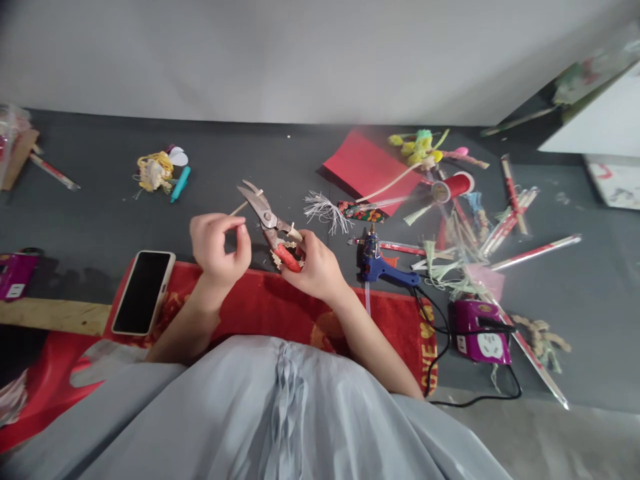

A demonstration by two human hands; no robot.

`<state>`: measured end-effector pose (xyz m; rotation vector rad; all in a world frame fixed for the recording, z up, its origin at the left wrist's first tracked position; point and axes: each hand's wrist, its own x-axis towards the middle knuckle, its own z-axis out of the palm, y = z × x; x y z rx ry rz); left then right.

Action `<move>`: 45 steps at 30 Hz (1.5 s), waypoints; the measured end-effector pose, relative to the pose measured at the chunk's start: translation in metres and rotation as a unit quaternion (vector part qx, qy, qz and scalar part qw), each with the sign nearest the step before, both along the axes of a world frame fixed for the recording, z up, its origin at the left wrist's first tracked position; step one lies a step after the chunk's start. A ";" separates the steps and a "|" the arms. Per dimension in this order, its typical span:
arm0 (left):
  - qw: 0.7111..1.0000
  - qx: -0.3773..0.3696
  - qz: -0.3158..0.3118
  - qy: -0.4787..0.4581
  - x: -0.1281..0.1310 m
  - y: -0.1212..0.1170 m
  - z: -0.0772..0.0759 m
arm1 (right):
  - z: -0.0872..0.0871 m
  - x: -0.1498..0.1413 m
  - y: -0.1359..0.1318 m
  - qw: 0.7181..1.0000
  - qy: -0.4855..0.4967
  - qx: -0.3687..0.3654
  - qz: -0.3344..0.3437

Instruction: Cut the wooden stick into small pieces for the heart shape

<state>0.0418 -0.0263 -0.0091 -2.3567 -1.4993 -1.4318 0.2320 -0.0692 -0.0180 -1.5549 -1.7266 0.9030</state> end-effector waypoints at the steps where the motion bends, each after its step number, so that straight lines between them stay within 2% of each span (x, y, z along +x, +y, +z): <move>1: 0.999 0.021 0.024 0.017 -0.003 0.003 -0.001 | -0.001 0.000 0.000 1.000 -0.005 0.007 0.005; 3: 0.997 0.038 0.047 0.046 -0.007 0.009 -0.003 | -0.002 0.000 -0.001 1.000 -0.010 0.015 0.018; 5: 0.997 0.047 0.040 0.055 -0.010 0.014 -0.006 | -0.003 -0.001 -0.002 0.999 -0.009 0.017 0.032; 9: 0.997 0.051 0.041 0.031 -0.014 0.017 -0.008 | -0.006 -0.001 -0.004 0.998 -0.004 0.024 0.060; 16: 0.999 0.030 0.012 -0.019 -0.018 0.009 0.008 | -0.005 0.010 -0.002 0.989 -0.006 0.098 0.111; 23: 0.987 -0.075 -0.039 -0.139 -0.014 0.005 0.017 | -0.004 0.023 0.002 0.980 -0.028 0.135 0.140; 28: 0.945 -0.198 -0.103 -0.241 -0.013 0.008 0.020 | -0.004 0.028 0.003 0.979 -0.024 0.135 0.150; 35: 0.888 -0.304 -0.124 -0.322 -0.014 0.010 0.022 | -0.005 0.031 0.004 0.978 -0.009 0.133 0.161; 40: 0.821 -0.406 -0.175 -0.363 -0.020 0.013 0.023 | -0.008 0.031 0.004 0.978 -0.012 0.126 0.167; 45: 0.755 -0.485 -0.171 -0.406 -0.020 0.015 0.029 | -0.009 0.030 0.004 0.979 -0.009 0.115 0.169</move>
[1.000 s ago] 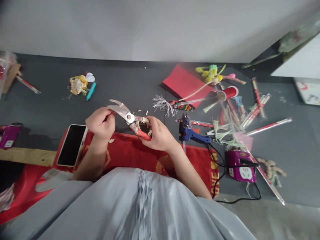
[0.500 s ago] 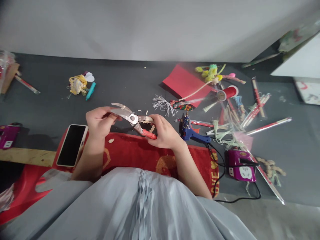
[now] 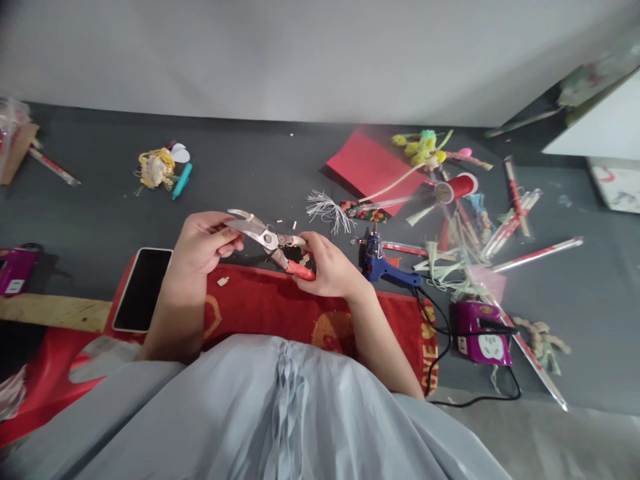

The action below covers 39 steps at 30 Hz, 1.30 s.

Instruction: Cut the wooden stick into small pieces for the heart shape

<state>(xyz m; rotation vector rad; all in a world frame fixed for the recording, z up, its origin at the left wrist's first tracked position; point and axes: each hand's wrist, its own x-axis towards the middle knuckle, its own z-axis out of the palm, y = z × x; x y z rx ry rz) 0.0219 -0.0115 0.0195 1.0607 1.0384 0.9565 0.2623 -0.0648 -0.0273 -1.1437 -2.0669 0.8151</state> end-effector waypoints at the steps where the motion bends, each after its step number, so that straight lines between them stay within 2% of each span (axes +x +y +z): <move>1: 1.000 -0.016 -0.001 -0.003 0.000 0.000 0.001 | 0.000 0.000 0.000 1.000 -0.001 -0.005 0.001; 7: 0.995 -0.091 -0.042 -0.015 -0.001 0.004 0.001 | 0.000 -0.003 -0.001 1.000 -0.011 -0.010 -0.004; 13: 0.993 -0.106 -0.048 0.000 -0.001 0.008 -0.001 | -0.001 -0.007 0.000 1.000 -0.018 -0.006 -0.021; 16: 0.997 -0.062 -0.035 0.038 0.001 0.006 -0.004 | 0.001 -0.008 -0.001 0.999 -0.031 -0.020 -0.033; 19: 0.987 0.063 0.017 0.147 0.005 0.004 -0.012 | 0.003 -0.012 -0.001 0.995 -0.054 -0.041 -0.069; 20: 0.969 0.135 0.052 0.202 0.008 0.003 -0.015 | 0.003 -0.014 -0.001 0.993 -0.058 -0.048 -0.087; 21: 0.935 0.222 0.097 0.257 0.010 0.002 -0.017 | 0.003 -0.016 -0.001 0.991 -0.058 -0.057 -0.104; 23: 0.848 0.371 0.152 0.346 0.014 0.000 -0.019 | 0.003 -0.020 -0.001 0.987 -0.045 -0.075 -0.138; 24: 0.812 0.420 0.159 0.373 0.017 -0.003 -0.020 | 0.003 -0.021 -0.001 0.984 -0.035 -0.085 -0.153; 25: 0.792 0.446 0.148 0.390 0.019 -0.005 -0.019 | 0.003 -0.023 -0.001 0.981 -0.024 -0.094 -0.166; 26: 0.791 0.449 0.122 0.397 0.022 -0.009 -0.018 | 0.004 -0.025 -0.001 0.979 -0.013 -0.104 -0.175; 28: 0.827 0.396 0.050 0.396 0.027 -0.016 -0.017 | 0.004 -0.028 -0.002 0.975 0.009 -0.122 -0.184; 30: 0.878 0.291 -0.024 0.379 0.033 -0.024 -0.016 | 0.004 -0.031 -0.003 0.974 0.035 -0.135 -0.180; 34: 0.935 0.162 -0.124 0.289 0.045 -0.032 -0.020 | 0.001 -0.035 -0.006 0.972 0.087 -0.154 -0.157; 36: 0.962 0.099 -0.158 0.197 0.050 -0.031 -0.022 | 0.000 -0.037 -0.007 0.970 0.103 -0.156 -0.152; 39: 0.985 0.022 -0.155 0.073 0.056 -0.029 -0.025 | -0.002 -0.039 -0.009 0.970 0.109 -0.151 -0.155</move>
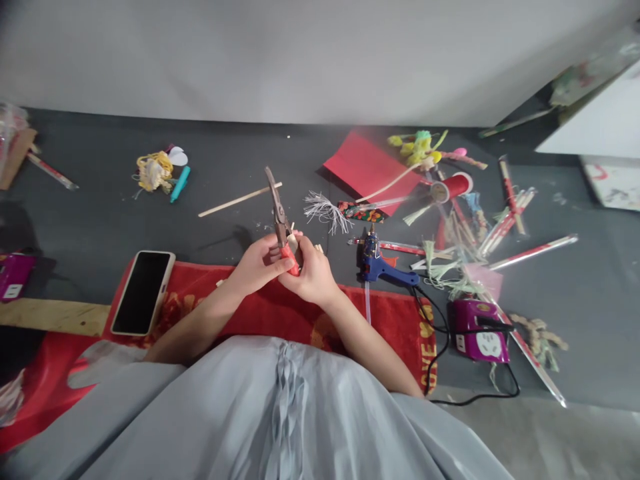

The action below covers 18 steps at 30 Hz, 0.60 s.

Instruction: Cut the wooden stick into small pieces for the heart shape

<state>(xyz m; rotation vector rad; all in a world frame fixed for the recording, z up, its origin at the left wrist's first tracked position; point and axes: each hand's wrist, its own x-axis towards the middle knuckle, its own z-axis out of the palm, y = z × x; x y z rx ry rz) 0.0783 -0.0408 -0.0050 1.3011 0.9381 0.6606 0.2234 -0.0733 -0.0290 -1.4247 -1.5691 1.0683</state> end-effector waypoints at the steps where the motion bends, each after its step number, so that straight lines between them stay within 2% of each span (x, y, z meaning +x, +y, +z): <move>1: 1.000 -0.019 0.007 -0.023 0.001 0.000 0.000 | 0.000 0.000 0.000 1.000 0.002 0.003 0.000; 7: 0.996 -0.046 0.060 -0.048 0.002 -0.001 0.000 | -0.004 0.000 -0.001 1.000 0.021 0.012 0.005; 18: 0.993 -0.061 0.071 -0.071 0.004 -0.002 -0.002 | 0.000 0.000 -0.001 1.000 0.024 -0.001 0.010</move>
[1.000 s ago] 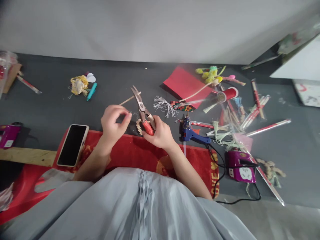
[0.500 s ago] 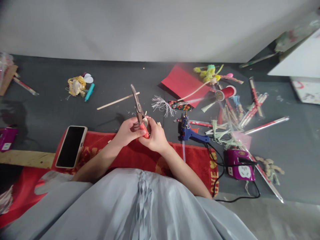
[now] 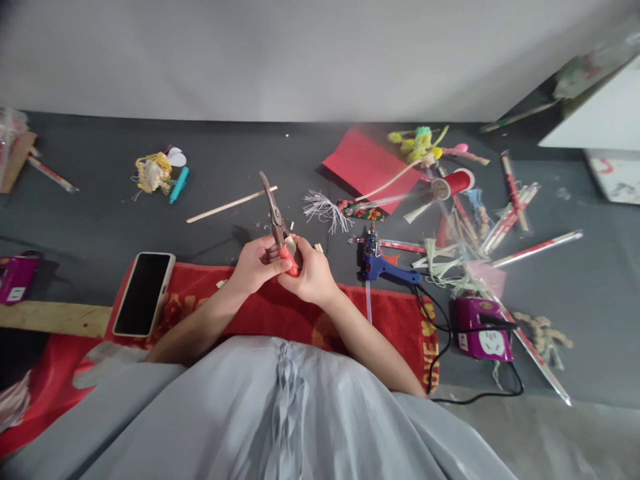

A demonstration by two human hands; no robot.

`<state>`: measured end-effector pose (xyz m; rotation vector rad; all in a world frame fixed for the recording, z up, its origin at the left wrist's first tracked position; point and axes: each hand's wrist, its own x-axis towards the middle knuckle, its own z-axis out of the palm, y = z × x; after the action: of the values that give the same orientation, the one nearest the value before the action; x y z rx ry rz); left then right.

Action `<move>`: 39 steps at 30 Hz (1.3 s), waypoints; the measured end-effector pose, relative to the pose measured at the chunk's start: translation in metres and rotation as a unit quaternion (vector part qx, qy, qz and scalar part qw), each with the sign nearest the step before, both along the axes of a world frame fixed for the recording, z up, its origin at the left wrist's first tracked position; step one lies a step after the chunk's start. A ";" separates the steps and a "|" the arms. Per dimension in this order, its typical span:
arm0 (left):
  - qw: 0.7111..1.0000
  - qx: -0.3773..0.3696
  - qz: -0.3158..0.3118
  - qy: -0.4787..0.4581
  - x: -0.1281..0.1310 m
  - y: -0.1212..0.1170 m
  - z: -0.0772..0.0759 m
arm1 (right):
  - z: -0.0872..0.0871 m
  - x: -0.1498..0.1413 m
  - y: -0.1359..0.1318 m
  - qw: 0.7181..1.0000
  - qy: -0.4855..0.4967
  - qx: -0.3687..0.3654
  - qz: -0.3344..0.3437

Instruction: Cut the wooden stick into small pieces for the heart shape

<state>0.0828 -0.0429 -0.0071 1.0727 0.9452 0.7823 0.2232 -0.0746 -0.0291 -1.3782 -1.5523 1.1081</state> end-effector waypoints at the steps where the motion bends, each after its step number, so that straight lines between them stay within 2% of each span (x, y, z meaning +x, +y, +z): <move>1: 1.000 -0.001 0.000 -0.004 0.000 0.000 0.000 | 0.000 0.000 0.000 1.000 -0.001 -0.001 0.000; 12: 1.000 0.001 -0.003 -0.008 0.001 0.001 0.003 | -0.002 0.000 0.000 1.000 0.002 -0.007 -0.006; 17: 0.999 0.000 -0.030 0.011 0.001 0.005 -0.003 | -0.001 0.005 0.004 0.999 -0.036 -0.014 0.000; 19: 0.998 0.040 -0.041 0.040 0.000 0.006 -0.008 | 0.002 0.007 0.005 0.998 -0.053 -0.016 -0.005; 21: 0.989 0.116 -0.021 0.085 -0.004 0.007 -0.011 | 0.005 0.010 0.006 0.997 -0.068 -0.019 -0.020; 23: 0.964 0.220 0.033 0.143 -0.012 0.008 -0.013 | 0.007 0.014 0.006 0.995 -0.085 -0.017 -0.044; 24: 0.942 0.277 0.068 0.177 -0.016 0.009 -0.014 | 0.008 0.017 0.007 0.994 -0.097 -0.012 -0.055; 25: 0.907 0.343 0.103 0.223 -0.020 0.010 -0.014 | 0.008 0.019 0.007 0.992 -0.111 -0.003 -0.062; 27: 0.814 0.454 0.162 0.323 -0.028 0.015 -0.013 | 0.007 0.024 0.009 0.987 -0.147 0.025 -0.064; 29: 0.733 0.515 0.211 0.393 -0.034 0.021 -0.014 | 0.005 0.028 0.010 0.980 -0.182 0.060 -0.048; 31: 0.690 0.535 0.227 0.431 -0.037 0.027 -0.015 | 0.003 0.030 0.011 0.976 -0.200 0.084 -0.024; 33: 0.687 0.535 0.214 0.443 -0.039 0.031 -0.018 | 0.003 0.030 0.010 0.976 -0.198 0.097 0.000; 39: 0.728 0.508 0.210 0.409 -0.045 0.031 -0.021 | 0.005 0.027 0.007 0.979 -0.166 0.106 0.056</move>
<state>0.0379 -0.0119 -0.0281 2.3453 1.5943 1.3030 0.2506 -0.0679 -0.0246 -1.3926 -1.9469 0.7735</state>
